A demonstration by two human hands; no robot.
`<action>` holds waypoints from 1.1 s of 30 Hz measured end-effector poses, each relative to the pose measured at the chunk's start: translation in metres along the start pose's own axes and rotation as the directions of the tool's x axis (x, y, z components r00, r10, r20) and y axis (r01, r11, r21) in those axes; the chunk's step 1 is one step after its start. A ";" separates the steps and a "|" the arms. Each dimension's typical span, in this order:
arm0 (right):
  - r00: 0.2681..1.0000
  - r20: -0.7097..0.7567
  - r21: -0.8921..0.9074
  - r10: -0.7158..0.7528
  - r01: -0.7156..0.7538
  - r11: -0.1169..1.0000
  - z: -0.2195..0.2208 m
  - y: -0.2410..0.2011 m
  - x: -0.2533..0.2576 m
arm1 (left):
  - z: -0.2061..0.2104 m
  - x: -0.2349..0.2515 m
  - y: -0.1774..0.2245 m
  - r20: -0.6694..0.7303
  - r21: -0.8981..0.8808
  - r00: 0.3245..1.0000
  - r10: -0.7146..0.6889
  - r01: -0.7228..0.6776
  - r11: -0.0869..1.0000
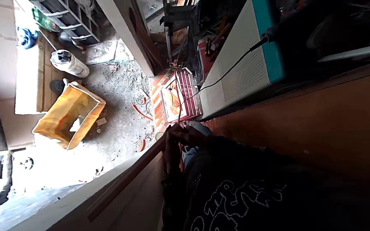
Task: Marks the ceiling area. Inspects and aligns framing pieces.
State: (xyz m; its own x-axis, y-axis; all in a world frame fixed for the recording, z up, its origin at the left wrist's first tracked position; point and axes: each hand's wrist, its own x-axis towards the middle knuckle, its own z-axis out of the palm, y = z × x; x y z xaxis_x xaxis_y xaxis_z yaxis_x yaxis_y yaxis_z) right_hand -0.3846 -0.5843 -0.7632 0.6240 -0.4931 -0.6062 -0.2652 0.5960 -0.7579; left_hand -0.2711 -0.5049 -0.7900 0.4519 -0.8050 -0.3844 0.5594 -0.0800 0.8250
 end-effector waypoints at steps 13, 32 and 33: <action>0.906 -0.417 0.103 -0.065 0.118 0.988 -0.112 -0.081 0.169 | -0.017 0.088 -0.002 -0.121 -0.059 0.981 0.152 -0.160 0.985; 0.333 -0.930 0.028 0.155 -0.357 0.934 -0.522 -0.050 0.466 | 0.135 0.344 -0.089 -0.161 0.083 0.914 -0.372 0.388 0.918; 0.278 -0.954 0.010 0.113 -0.347 0.938 -0.542 -0.042 0.475 | 0.141 0.356 -0.095 -0.162 0.096 0.908 -0.387 0.405 0.909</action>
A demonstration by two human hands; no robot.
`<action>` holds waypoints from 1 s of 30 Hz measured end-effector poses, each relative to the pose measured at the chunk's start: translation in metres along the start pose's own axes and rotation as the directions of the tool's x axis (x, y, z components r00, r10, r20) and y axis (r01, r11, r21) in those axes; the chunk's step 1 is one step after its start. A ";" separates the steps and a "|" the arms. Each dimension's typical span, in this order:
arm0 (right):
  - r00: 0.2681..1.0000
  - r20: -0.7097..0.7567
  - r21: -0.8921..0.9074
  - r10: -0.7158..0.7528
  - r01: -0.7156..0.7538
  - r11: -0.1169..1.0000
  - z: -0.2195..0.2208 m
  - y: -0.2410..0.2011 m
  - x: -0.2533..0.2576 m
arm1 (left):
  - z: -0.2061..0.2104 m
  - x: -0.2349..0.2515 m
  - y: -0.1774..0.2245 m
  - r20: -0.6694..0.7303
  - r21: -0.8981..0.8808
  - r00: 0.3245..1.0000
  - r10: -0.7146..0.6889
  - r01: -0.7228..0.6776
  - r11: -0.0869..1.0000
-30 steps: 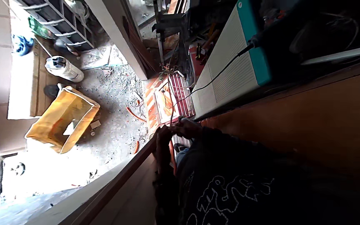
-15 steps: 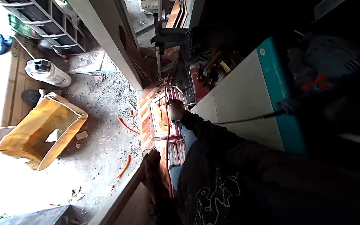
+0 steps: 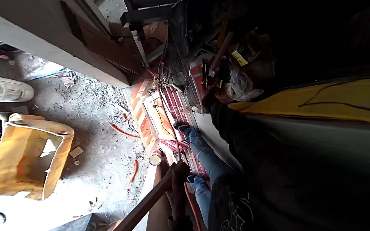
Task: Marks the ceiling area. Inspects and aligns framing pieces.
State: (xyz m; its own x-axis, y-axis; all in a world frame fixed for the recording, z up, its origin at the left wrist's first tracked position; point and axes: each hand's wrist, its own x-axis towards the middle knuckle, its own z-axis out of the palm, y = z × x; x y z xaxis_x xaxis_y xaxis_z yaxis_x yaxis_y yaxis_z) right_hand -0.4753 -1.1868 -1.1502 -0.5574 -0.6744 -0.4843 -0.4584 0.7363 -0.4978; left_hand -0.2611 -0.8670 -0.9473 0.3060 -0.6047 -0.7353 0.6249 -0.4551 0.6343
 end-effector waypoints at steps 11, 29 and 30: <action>0.966 -0.243 -0.017 0.091 -0.098 0.995 -0.017 -0.026 0.165 | 0.048 0.107 -0.006 0.098 0.170 0.994 -0.038 0.021 0.985; 0.919 -0.073 0.232 -0.388 0.394 0.889 -0.015 -0.083 0.103 | 0.029 0.086 0.056 0.066 0.219 0.964 0.258 -0.266 0.939; 0.865 0.081 0.195 -0.495 0.473 0.859 -0.007 -0.100 0.079 | 0.020 0.076 0.071 0.102 0.274 0.941 0.323 -0.339 0.900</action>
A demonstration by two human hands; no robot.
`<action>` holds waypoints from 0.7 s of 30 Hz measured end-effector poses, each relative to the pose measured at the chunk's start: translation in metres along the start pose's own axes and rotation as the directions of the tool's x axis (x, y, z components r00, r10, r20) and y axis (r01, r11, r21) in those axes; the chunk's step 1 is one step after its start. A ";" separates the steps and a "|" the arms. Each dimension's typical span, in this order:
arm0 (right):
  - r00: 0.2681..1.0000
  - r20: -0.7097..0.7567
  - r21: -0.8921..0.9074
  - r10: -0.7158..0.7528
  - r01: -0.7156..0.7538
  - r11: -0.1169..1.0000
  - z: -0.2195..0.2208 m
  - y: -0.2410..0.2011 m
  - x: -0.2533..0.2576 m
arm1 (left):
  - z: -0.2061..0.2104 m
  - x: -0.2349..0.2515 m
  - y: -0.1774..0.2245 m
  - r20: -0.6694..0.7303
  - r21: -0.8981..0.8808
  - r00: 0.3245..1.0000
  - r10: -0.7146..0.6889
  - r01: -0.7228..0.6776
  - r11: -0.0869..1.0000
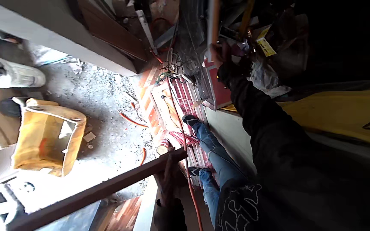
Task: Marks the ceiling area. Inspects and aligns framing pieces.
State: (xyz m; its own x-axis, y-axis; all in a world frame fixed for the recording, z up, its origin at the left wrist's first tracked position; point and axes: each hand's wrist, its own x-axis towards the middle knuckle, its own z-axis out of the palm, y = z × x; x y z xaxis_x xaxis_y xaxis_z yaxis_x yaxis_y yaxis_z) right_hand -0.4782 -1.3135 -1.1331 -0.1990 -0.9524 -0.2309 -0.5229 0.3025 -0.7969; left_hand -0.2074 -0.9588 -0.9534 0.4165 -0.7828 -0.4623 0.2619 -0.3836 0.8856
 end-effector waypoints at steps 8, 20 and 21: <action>-0.077 0.997 0.080 -0.029 0.819 0.569 0.075 -0.241 -0.224 | -0.106 -0.062 0.084 0.058 0.537 0.992 0.113 -0.126 0.834; 0.011 0.975 0.220 -0.223 0.137 0.966 0.099 -0.212 -0.454 | -0.113 -0.234 -0.012 -0.363 -0.358 0.879 -0.308 0.174 0.917; 0.042 0.989 0.139 -0.144 0.116 0.984 0.087 -0.201 -0.469 | -0.106 -0.241 -0.020 -0.410 -0.405 0.858 -0.309 0.132 0.905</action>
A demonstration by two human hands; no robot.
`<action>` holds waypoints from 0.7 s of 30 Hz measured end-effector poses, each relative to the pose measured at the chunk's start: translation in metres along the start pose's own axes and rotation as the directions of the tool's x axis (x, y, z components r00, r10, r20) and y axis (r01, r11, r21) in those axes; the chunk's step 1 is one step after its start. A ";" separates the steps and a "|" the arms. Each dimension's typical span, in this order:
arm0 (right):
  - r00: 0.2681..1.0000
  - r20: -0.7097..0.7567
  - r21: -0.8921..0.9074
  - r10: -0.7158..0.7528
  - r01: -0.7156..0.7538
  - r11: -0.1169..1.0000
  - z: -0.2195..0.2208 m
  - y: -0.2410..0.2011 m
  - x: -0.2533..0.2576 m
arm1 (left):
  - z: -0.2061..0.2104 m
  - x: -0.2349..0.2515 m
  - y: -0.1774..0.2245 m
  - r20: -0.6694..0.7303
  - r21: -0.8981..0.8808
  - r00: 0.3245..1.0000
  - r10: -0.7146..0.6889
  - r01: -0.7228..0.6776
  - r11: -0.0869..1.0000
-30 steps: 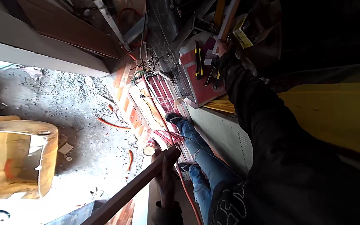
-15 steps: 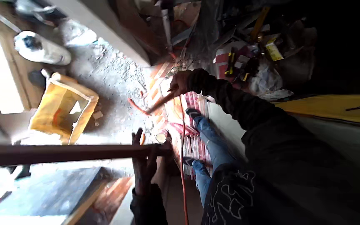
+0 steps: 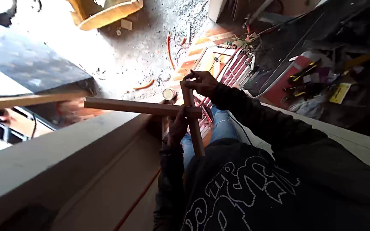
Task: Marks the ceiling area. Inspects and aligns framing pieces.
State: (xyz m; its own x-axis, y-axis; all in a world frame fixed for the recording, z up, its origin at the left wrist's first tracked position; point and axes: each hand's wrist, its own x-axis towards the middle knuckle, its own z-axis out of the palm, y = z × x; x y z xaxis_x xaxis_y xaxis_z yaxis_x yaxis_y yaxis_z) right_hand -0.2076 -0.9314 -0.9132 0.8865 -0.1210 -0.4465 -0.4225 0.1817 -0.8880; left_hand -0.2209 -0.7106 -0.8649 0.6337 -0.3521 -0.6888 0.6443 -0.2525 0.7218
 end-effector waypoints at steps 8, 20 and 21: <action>0.868 0.335 -0.096 0.367 -0.356 0.929 0.071 0.064 -0.119 | -0.011 -0.036 -0.060 -0.288 -0.352 0.957 -0.029 -0.077 0.933; 0.896 0.436 -0.217 0.088 0.010 0.976 0.110 0.052 -0.172 | -0.084 -0.107 -0.102 -0.294 -0.521 0.944 -0.151 -0.026 0.853; 0.875 0.474 -0.230 0.094 0.019 0.973 0.116 0.056 -0.175 | -0.086 -0.111 -0.104 -0.278 -0.534 0.952 -0.130 -0.041 0.844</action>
State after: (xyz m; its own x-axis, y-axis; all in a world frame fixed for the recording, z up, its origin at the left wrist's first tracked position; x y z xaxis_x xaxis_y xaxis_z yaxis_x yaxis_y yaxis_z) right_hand -0.3647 -0.7871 -0.8718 0.8255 0.3740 -0.4226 -0.4372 -0.0497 -0.8980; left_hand -0.3215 -0.5682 -0.8693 0.6385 -0.0523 -0.7678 0.7469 0.2828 0.6018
